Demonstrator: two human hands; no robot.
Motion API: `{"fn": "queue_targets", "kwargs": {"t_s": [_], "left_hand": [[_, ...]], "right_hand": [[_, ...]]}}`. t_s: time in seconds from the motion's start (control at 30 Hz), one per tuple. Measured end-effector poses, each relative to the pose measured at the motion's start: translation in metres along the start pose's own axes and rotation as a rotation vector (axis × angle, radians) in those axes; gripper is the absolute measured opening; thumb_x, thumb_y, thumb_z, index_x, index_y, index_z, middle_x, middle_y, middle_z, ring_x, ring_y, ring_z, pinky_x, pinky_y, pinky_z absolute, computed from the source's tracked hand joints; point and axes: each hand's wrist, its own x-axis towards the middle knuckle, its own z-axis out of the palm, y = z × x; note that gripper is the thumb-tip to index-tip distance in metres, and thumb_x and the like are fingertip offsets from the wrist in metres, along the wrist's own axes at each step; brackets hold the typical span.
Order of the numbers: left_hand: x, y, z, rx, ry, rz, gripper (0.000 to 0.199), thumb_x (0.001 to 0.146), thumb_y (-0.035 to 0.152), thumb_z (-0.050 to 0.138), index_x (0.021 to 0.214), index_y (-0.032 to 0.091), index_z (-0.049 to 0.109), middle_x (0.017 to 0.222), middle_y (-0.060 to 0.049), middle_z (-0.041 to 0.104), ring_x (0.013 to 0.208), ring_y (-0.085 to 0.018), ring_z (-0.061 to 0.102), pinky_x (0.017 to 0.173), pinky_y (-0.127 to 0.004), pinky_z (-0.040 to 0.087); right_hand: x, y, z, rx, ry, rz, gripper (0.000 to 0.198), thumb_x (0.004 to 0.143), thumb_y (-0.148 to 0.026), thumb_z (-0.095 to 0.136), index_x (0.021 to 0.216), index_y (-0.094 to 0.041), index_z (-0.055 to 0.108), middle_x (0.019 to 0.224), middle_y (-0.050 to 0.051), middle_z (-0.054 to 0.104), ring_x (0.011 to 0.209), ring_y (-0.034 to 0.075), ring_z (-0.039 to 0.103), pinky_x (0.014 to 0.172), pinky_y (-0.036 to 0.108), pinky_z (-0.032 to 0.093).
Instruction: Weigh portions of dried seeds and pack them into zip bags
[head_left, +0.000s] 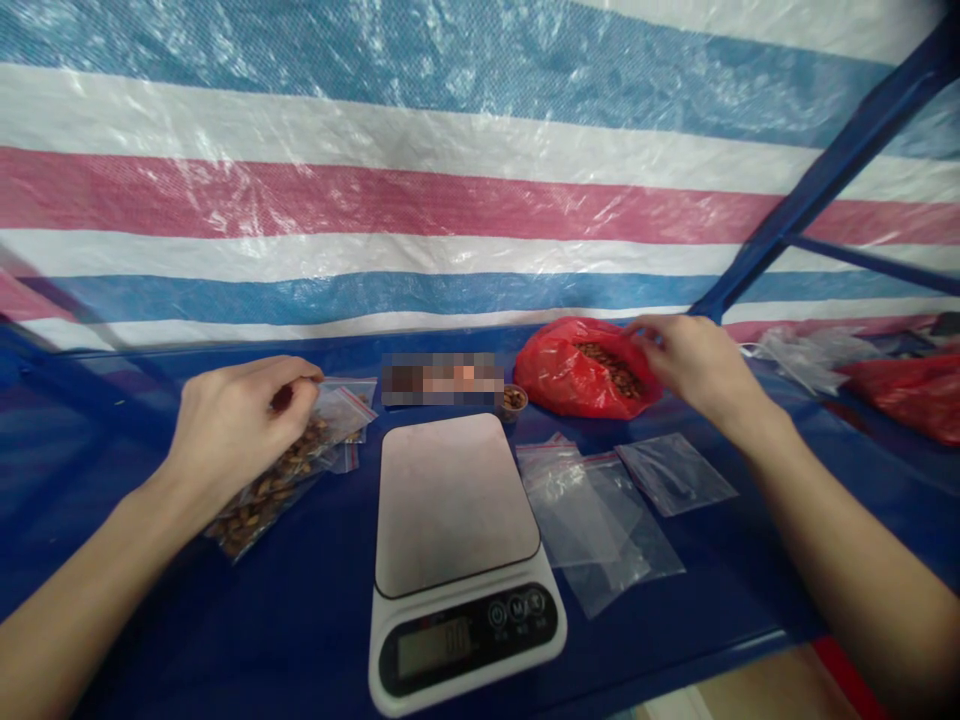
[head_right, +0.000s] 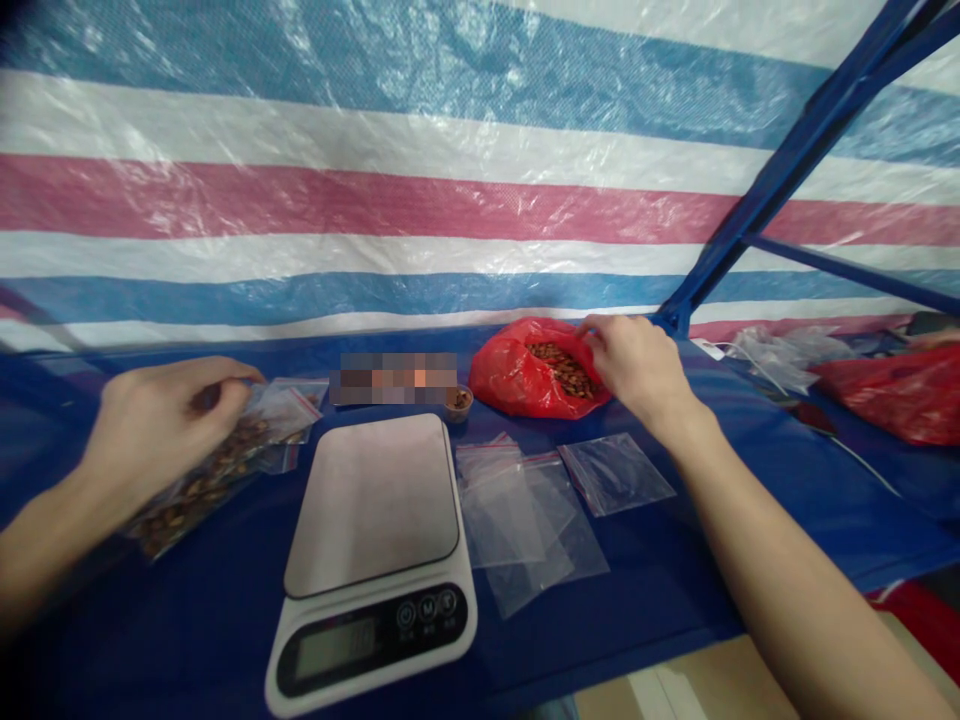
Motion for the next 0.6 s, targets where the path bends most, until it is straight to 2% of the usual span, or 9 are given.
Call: {"fn": "queue_targets", "kwargs": {"t_s": [0.1, 0.2, 0.23, 0.3, 0.37, 0.43, 0.5, 0.53, 0.6], "left_hand": [[0.0, 0.0, 0.0, 0.006, -0.008, 0.009, 0.047, 0.095, 0.038, 0.04, 0.099, 0.021, 0.084, 0.1, -0.006, 0.085, 0.077, -0.025, 0.076, 0.074, -0.035, 0.049], [-0.001, 0.001, -0.001, 0.003, -0.001, 0.013, 0.047, 0.096, 0.037, 0.04, 0.1, 0.022, 0.084, 0.101, -0.008, 0.085, 0.078, -0.025, 0.076, 0.075, -0.036, 0.05], [-0.001, 0.001, 0.0, 0.005, 0.004, 0.012, 0.047, 0.096, 0.037, 0.04, 0.1, 0.022, 0.084, 0.101, -0.008, 0.085, 0.079, -0.025, 0.076, 0.075, -0.036, 0.05], [-0.001, 0.001, 0.0, 0.004, -0.001, 0.009, 0.046, 0.096, 0.037, 0.04, 0.1, 0.022, 0.083, 0.101, -0.007, 0.085, 0.081, -0.026, 0.077, 0.075, -0.036, 0.05], [0.0, 0.0, 0.0, -0.005, -0.009, 0.0, 0.044, 0.096, 0.037, 0.042, 0.099, 0.022, 0.083, 0.102, -0.006, 0.085, 0.083, -0.025, 0.077, 0.076, -0.035, 0.05], [0.0, 0.0, 0.0, -0.015, -0.009, -0.005, 0.043, 0.095, 0.035, 0.042, 0.099, 0.023, 0.083, 0.102, -0.005, 0.085, 0.083, -0.025, 0.077, 0.077, -0.034, 0.05], [0.0, 0.0, -0.001, -0.017, -0.001, -0.008, 0.042, 0.094, 0.035, 0.043, 0.098, 0.022, 0.083, 0.1, -0.005, 0.085, 0.08, -0.024, 0.076, 0.076, -0.034, 0.05], [0.0, 0.001, -0.001, -0.015, 0.0, -0.009, 0.042, 0.094, 0.034, 0.043, 0.098, 0.022, 0.084, 0.1, -0.005, 0.085, 0.079, -0.024, 0.076, 0.076, -0.034, 0.049], [0.0, 0.001, -0.001, -0.011, -0.004, -0.012, 0.043, 0.095, 0.035, 0.044, 0.098, 0.021, 0.084, 0.099, -0.005, 0.085, 0.079, -0.024, 0.076, 0.075, -0.033, 0.049]], "right_hand": [[0.001, -0.01, -0.01, 0.187, 0.13, 0.015, 0.037, 0.1, -0.024, 0.049, 0.118, -0.02, 0.08, 0.088, 0.013, 0.079, 0.078, 0.03, 0.073, 0.074, 0.041, 0.053], [-0.005, -0.018, -0.018, 0.258, 0.32, -0.001, 0.039, 0.098, -0.022, 0.046, 0.12, -0.019, 0.079, 0.099, 0.014, 0.076, 0.081, 0.029, 0.071, 0.078, 0.042, 0.054], [-0.009, -0.022, -0.022, 0.254, 0.4, -0.025, 0.039, 0.098, -0.02, 0.045, 0.117, -0.019, 0.079, 0.105, 0.016, 0.075, 0.085, 0.029, 0.071, 0.08, 0.042, 0.054], [-0.016, -0.03, -0.028, 0.276, 0.516, -0.105, 0.036, 0.093, -0.014, 0.044, 0.099, -0.02, 0.079, 0.105, 0.016, 0.073, 0.087, 0.028, 0.07, 0.08, 0.042, 0.054], [-0.021, -0.036, -0.031, 0.3, 0.416, -0.19, 0.033, 0.085, -0.008, 0.045, 0.076, -0.023, 0.073, 0.09, 0.011, 0.074, 0.079, 0.026, 0.07, 0.076, 0.041, 0.054], [-0.022, -0.039, -0.028, 0.201, 0.15, -0.206, 0.031, 0.079, -0.006, 0.049, 0.064, -0.024, 0.068, 0.073, 0.008, 0.072, 0.07, 0.026, 0.07, 0.072, 0.04, 0.054], [-0.019, -0.037, -0.021, 0.013, -0.091, -0.156, 0.027, 0.08, -0.009, 0.054, 0.067, -0.023, 0.074, 0.07, 0.009, 0.074, 0.069, 0.028, 0.072, 0.071, 0.041, 0.054], [-0.016, -0.034, -0.017, -0.07, -0.152, -0.124, 0.026, 0.083, -0.012, 0.056, 0.073, -0.022, 0.078, 0.073, 0.011, 0.076, 0.071, 0.03, 0.073, 0.071, 0.043, 0.055], [-0.013, -0.027, -0.009, -0.18, -0.173, -0.065, 0.028, 0.091, -0.018, 0.056, 0.089, -0.021, 0.084, 0.083, 0.016, 0.079, 0.077, 0.034, 0.076, 0.073, 0.046, 0.057]]}}
